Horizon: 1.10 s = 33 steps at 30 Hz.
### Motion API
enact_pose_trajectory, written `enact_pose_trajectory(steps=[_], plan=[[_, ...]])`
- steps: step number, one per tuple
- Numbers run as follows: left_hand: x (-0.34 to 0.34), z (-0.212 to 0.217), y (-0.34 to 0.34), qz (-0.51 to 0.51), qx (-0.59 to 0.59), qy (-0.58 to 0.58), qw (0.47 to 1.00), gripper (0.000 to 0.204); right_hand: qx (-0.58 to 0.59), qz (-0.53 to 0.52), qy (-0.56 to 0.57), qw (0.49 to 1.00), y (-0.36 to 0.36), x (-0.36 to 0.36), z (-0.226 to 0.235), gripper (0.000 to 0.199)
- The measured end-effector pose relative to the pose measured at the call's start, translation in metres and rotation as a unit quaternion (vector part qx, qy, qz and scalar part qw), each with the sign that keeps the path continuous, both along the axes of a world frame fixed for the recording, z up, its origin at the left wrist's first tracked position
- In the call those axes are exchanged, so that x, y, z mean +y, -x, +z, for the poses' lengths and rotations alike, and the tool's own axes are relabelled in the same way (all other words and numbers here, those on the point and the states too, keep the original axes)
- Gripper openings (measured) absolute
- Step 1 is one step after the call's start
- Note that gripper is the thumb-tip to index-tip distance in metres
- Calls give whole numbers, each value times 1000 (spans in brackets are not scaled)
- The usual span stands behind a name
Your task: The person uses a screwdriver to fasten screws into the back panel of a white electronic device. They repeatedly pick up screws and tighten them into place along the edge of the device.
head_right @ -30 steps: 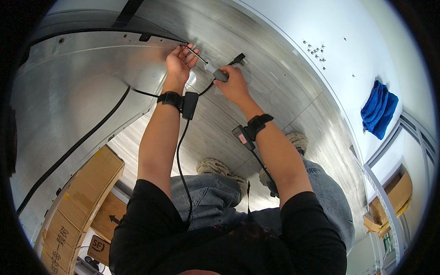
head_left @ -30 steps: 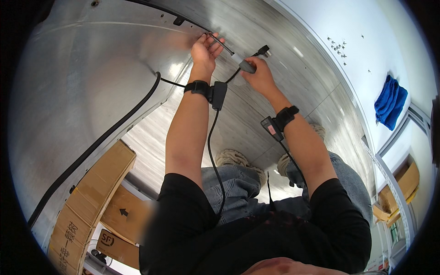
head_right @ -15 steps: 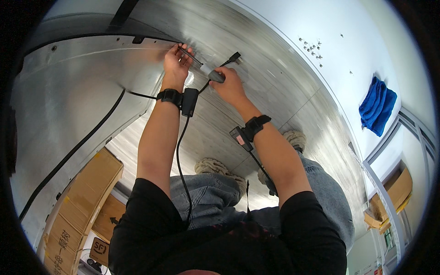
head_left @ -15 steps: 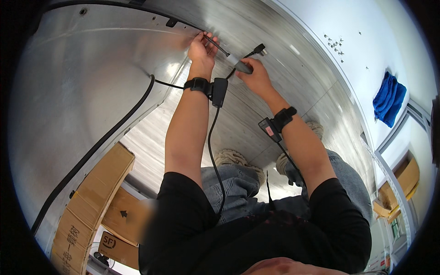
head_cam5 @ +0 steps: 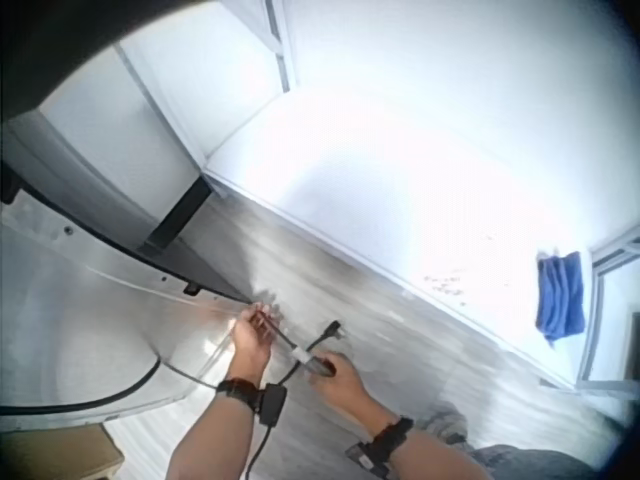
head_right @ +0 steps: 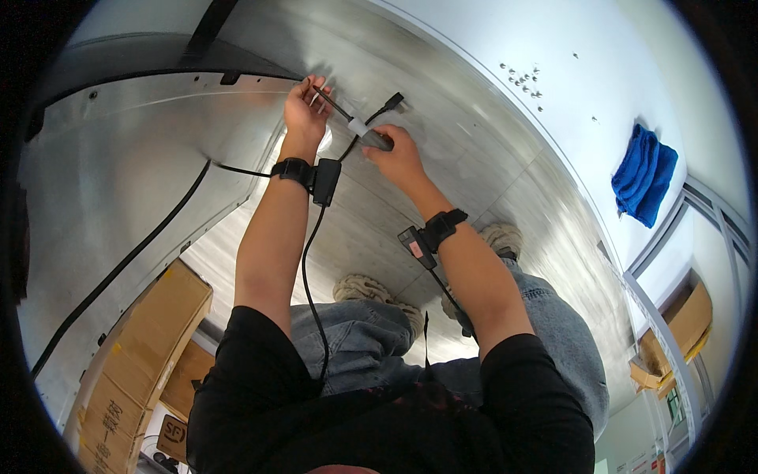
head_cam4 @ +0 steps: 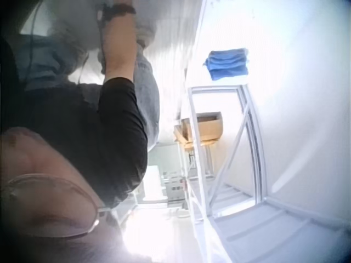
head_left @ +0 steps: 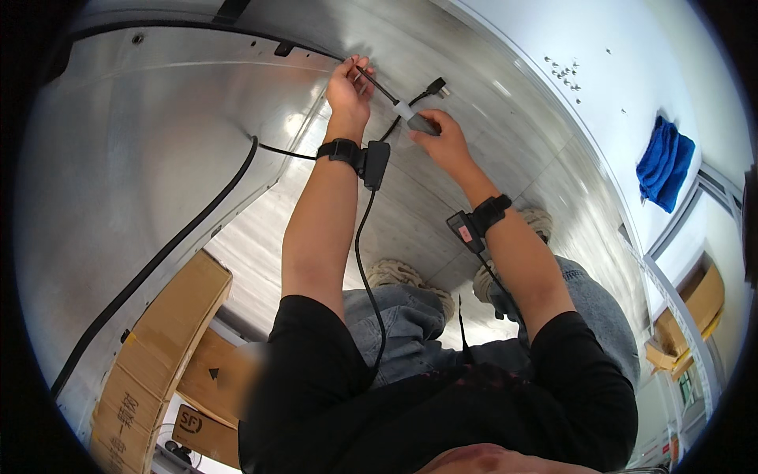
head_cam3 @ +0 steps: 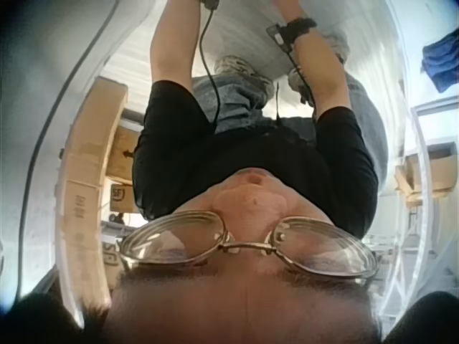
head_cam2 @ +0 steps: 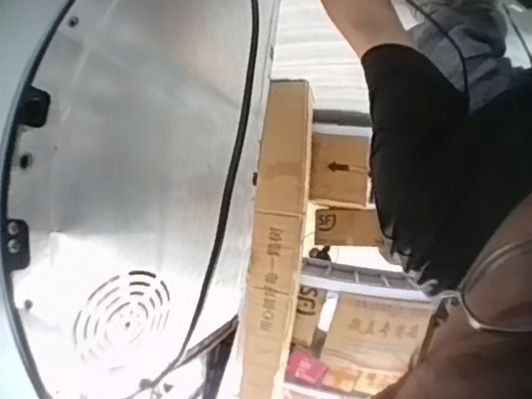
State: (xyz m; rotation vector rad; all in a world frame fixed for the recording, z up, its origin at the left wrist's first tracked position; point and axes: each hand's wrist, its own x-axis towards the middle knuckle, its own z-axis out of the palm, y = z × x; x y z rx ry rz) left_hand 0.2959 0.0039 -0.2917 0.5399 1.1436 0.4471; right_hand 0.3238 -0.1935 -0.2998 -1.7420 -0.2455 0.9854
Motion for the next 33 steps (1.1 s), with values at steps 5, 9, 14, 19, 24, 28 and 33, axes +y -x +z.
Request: enact_pose_trajectory(steps=[5,9,14,19,24,28,33], plan=[[-18,10,-25,-54,-14,-29,998,23,118,-101,-17,988,-13,-31,31,34],[-44,30,-59,-112,-79,-38,990,20,99,-167,-90,977,-24,-56,44,31],[-91,71,-97,-179,-147,-64,971,13,82,-238,-141,957,-33,-85,64,29],[-122,82,-119,-268,-138,-148,942,17,64,-302,-158,938,-30,-115,75,27],[-155,85,-132,-311,-28,-375,873,16,49,-347,-161,923,-29,-142,83,28],[-168,73,-141,-279,17,-509,814,13,41,-373,-171,911,-30,-151,86,28],[-176,60,-145,-260,22,-603,754,15,41,-387,-162,907,-29,-158,83,29]])
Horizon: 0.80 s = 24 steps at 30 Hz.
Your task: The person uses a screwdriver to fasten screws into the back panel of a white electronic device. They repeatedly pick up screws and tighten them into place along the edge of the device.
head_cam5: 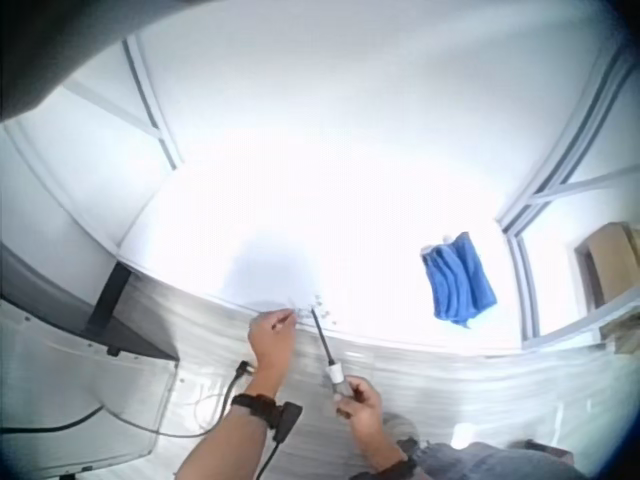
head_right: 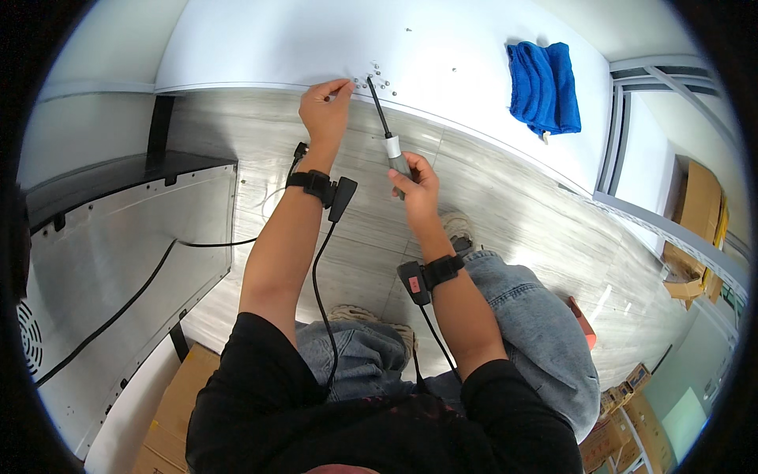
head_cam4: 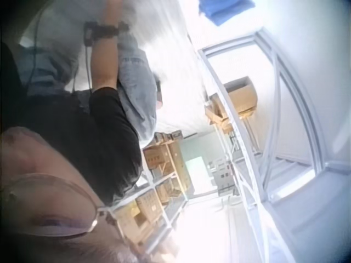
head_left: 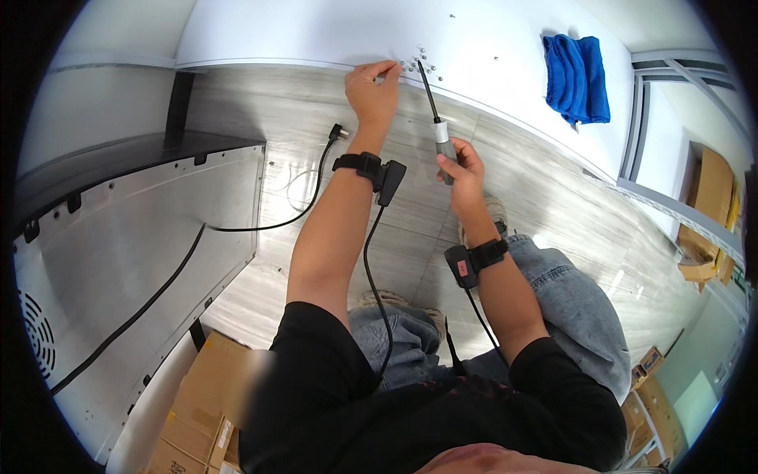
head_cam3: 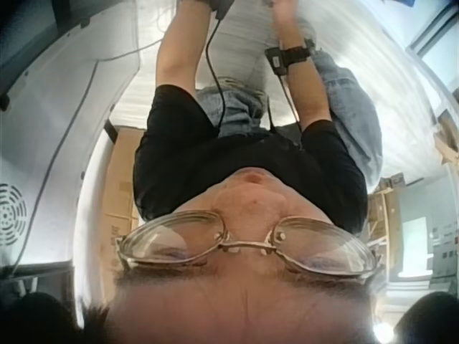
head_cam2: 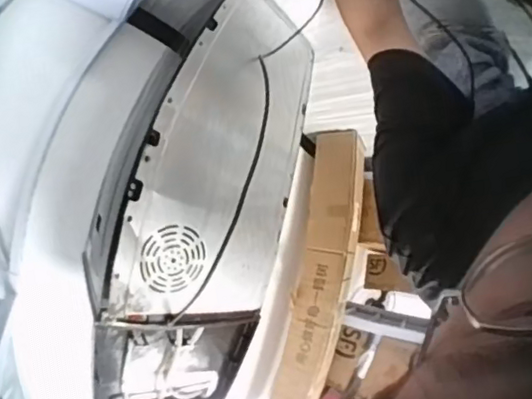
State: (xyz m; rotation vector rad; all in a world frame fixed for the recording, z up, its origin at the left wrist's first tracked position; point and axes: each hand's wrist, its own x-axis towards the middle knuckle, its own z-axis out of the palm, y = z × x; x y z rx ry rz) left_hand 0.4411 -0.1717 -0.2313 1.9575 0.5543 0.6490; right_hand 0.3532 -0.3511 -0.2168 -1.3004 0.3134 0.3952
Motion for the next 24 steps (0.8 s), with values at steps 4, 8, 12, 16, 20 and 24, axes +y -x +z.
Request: enact_pose_trajectory(steps=[4,8,12,16,20,24], plan=[[-3,-9,0,6,8,-5,1000,17,7,-8,9,1000,3,-1,1,30],[-1,-7,4,-5,-3,44,999,16,-1,-10,7,1000,5,1,0,31],[11,-7,16,-14,-19,73,997,13,-11,9,-19,1000,8,13,2,30],[35,2,46,-40,6,186,982,12,-10,45,-46,998,20,39,4,31],[80,16,99,-54,91,387,916,17,8,141,-54,988,46,73,1,32],[133,28,189,-38,92,494,864,25,56,268,-40,961,88,111,-14,33]])
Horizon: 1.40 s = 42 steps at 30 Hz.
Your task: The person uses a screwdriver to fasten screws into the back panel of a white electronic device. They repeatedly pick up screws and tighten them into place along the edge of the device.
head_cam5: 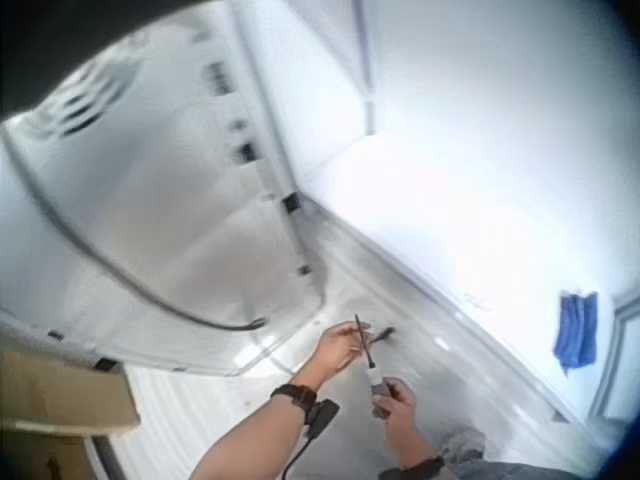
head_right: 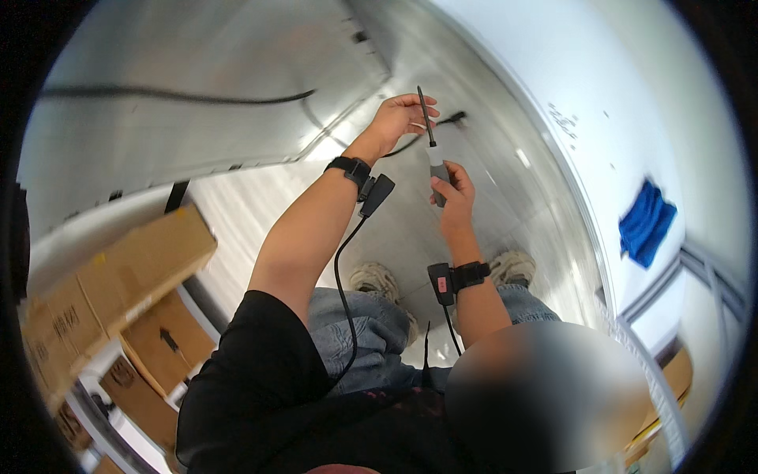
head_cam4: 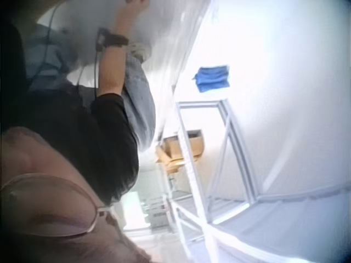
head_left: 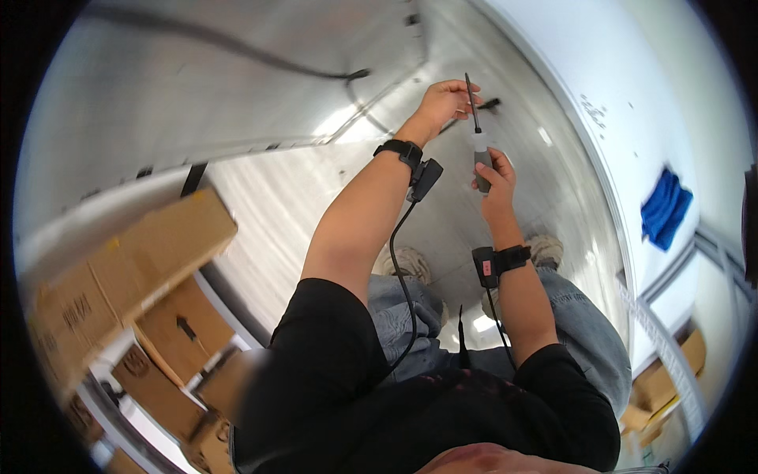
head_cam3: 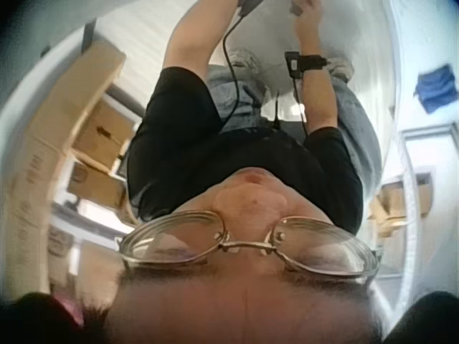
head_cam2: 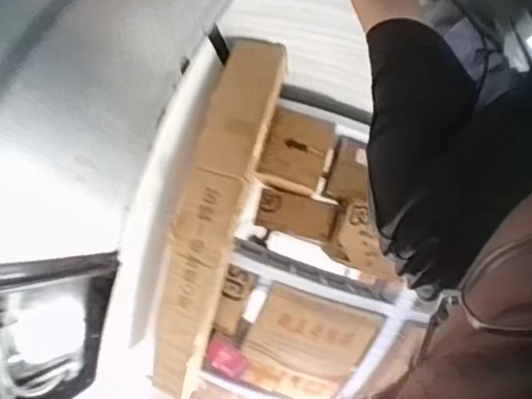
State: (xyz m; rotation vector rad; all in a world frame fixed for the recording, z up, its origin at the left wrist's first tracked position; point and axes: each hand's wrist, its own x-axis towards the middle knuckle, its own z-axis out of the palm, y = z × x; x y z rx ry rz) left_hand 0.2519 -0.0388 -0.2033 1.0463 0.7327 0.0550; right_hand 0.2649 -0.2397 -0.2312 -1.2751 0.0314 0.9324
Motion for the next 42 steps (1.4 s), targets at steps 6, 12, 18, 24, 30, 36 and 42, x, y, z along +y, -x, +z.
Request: enact_pose_trajectory(steps=[6,12,18,24,30,36,42], plan=[[30,-6,151,142,49,65,987,32,62,163,23,984,87,35,-20,30],[16,-15,252,225,152,30,962,29,133,288,97,943,162,46,-19,29],[31,-25,266,250,215,4,944,32,148,393,149,895,181,72,-6,38],[41,-57,245,297,228,7,927,37,167,367,150,903,172,82,-20,34],[47,-68,243,340,203,9,918,39,127,380,169,901,157,87,-23,32],[47,-66,240,345,203,8,917,38,137,369,169,904,154,90,-29,33],[45,-64,238,356,202,7,912,37,150,356,177,905,152,91,-36,36]])
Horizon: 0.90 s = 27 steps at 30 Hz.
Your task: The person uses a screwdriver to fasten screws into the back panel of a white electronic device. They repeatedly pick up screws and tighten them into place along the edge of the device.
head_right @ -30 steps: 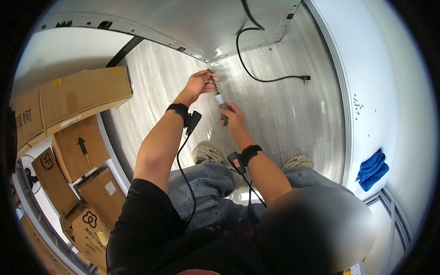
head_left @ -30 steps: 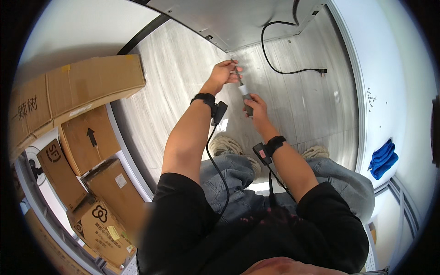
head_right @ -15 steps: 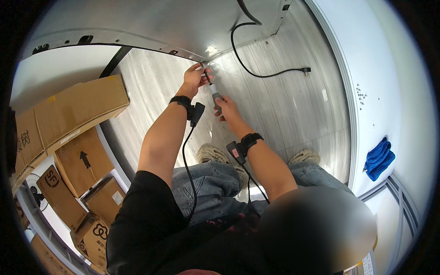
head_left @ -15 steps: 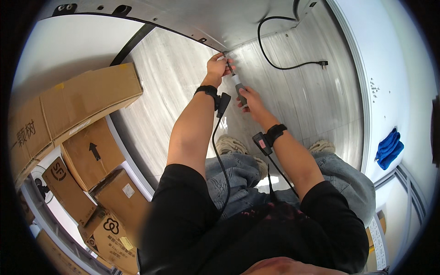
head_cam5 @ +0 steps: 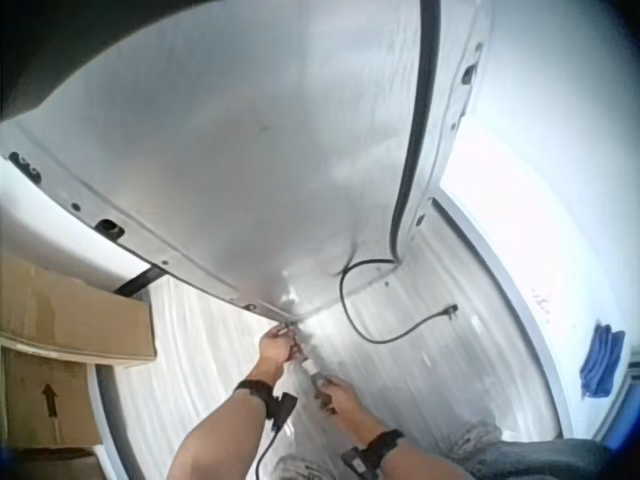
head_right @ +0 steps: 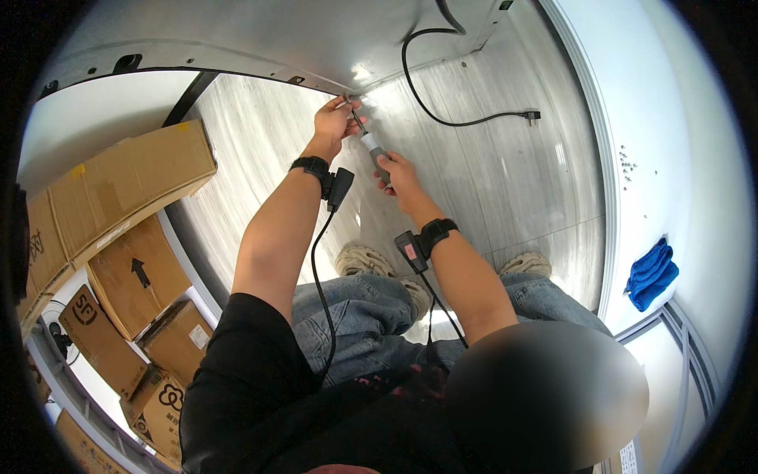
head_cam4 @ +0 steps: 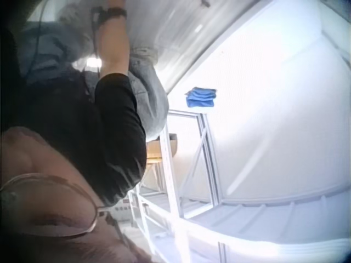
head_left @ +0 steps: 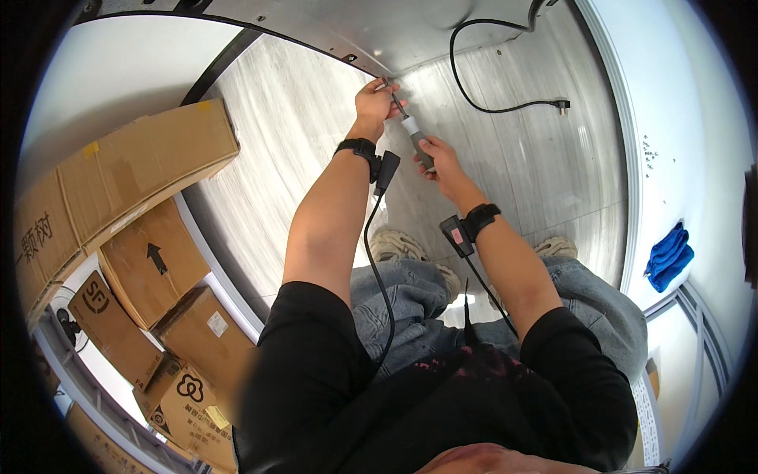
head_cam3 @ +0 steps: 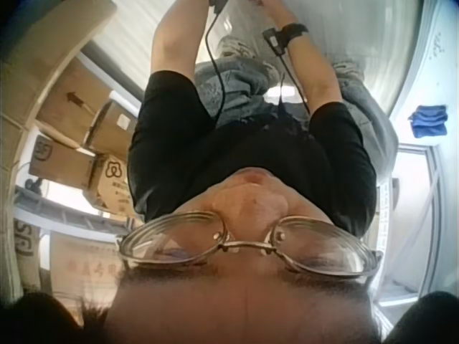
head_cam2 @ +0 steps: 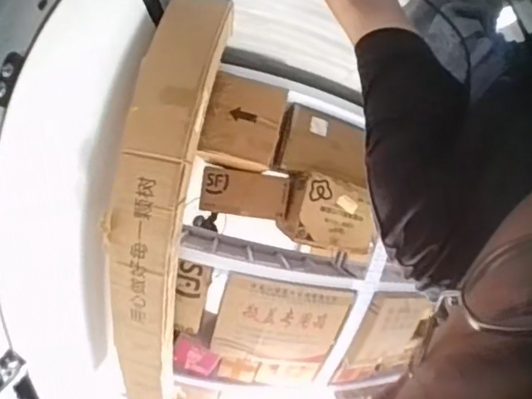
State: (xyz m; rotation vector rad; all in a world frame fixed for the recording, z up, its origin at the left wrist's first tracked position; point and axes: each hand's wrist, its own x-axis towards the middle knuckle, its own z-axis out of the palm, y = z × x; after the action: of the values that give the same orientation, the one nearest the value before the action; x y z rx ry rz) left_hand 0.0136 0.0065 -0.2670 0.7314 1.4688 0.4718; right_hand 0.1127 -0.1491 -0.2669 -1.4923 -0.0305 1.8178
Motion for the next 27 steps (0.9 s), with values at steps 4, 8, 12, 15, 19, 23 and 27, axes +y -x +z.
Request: enact_pose_trajectory(steps=[4,8,12,15,19,23,27], plan=[[0,0,-4,2,17,-5,1000,36,27,-3,-3,1000,-5,1,-4,36],[1,2,-3,3,6,-6,1000,35,38,0,-5,999,-8,3,-6,33],[2,-2,0,9,-1,-4,1000,35,-55,36,-32,997,-3,4,-9,31],[4,-1,4,-7,9,-10,1000,34,-156,55,-66,984,4,6,-7,38],[9,-12,4,-15,40,-14,999,29,-274,107,-92,951,7,6,-24,40],[13,-16,0,15,47,-1,999,23,32,31,-13,999,-13,11,-17,40],[11,-10,-1,10,28,-8,1000,20,-30,66,-46,996,-9,11,-20,40]])
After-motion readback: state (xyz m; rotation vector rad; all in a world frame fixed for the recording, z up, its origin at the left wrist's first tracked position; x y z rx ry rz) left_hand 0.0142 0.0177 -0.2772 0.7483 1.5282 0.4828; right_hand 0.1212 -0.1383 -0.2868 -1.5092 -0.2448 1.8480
